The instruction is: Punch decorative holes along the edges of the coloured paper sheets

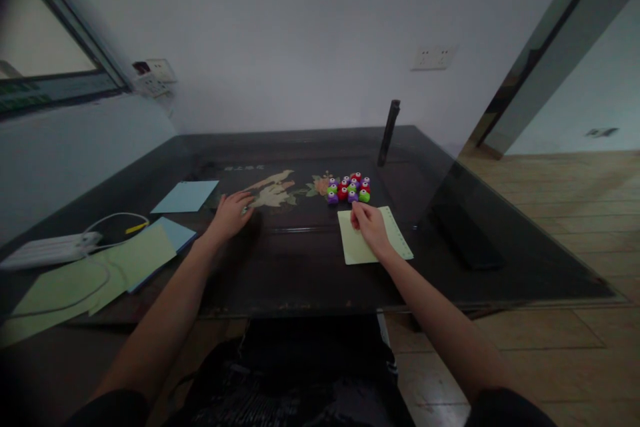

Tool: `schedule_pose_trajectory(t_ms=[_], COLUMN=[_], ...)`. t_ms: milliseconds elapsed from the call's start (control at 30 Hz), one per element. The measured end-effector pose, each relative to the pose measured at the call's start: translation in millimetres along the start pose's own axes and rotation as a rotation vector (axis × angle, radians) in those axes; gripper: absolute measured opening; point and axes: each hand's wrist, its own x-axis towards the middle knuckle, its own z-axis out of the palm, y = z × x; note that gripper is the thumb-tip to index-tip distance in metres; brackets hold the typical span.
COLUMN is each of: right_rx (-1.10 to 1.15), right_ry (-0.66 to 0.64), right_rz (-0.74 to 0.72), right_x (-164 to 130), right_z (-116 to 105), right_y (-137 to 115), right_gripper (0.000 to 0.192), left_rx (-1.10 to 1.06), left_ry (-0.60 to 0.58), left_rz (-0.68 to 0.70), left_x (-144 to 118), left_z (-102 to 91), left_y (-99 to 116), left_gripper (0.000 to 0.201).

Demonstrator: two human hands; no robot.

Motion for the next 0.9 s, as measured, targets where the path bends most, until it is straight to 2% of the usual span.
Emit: schedule_pose_trajectory(t_ms=[67, 133, 200, 300, 433, 533, 667, 767, 900], right_rx=[0.001, -0.014, -0.061, -0.203, -0.451, -0.637, -0.899, -1.050, -1.203], right_ry=[0.008, 0.007, -0.009, -0.037, 0.025, 0.084, -0.037, -0.100, -0.107], right_rz=[-0.005, -0.009, -0.013, -0.038, -0.074, -0.086, -0.053, -0.099, -0.196], right_x=[0.7, 1.6, 3.2, 8.0, 20.0, 31.5, 43.7, 46.3, 42.9], right_z=[-1.2, -2.6, -4.7, -11.7, -34.6, -58.0, -77.1, -76.0, -64.5], right_y=[0.3, -0.1, -0.2, 3.7, 18.5, 31.8, 43.4, 47.1, 50.5], right_gripper=[0.045, 0.044, 0.042, 0.032, 0.019, 0.017, 0.016, 0.019, 0.025], left_rx=[-0.117, -0.258, -0.399, -0.589, -0.725, -0.684, -0.503, -0.366, -0.243], left_ry=[0.056, 0.063, -0.018, -0.202, -0.336, -0.333, -0.250, -0.259, -0.330], left_rz=[0.038, 0.099, 0.202, 0.339, 0.401, 0.411, 0.369, 0.286, 0.247], left_x=[1.4, 0.1, -4.9, -17.3, -28.5, -22.2, 2.3, 20.9, 38.7], left_z=[-4.1, -7.2, -9.9, -14.2, -14.7, -4.6, 15.8, 27.1, 34.8], left_y=[15.7, 38.1, 65.1, 106.0, 144.1, 161.5, 183.7, 201.8, 218.9], left_gripper=[0.032, 0.030, 0.028, 0.027, 0.030, 0.035, 0.037, 0.041, 0.054])
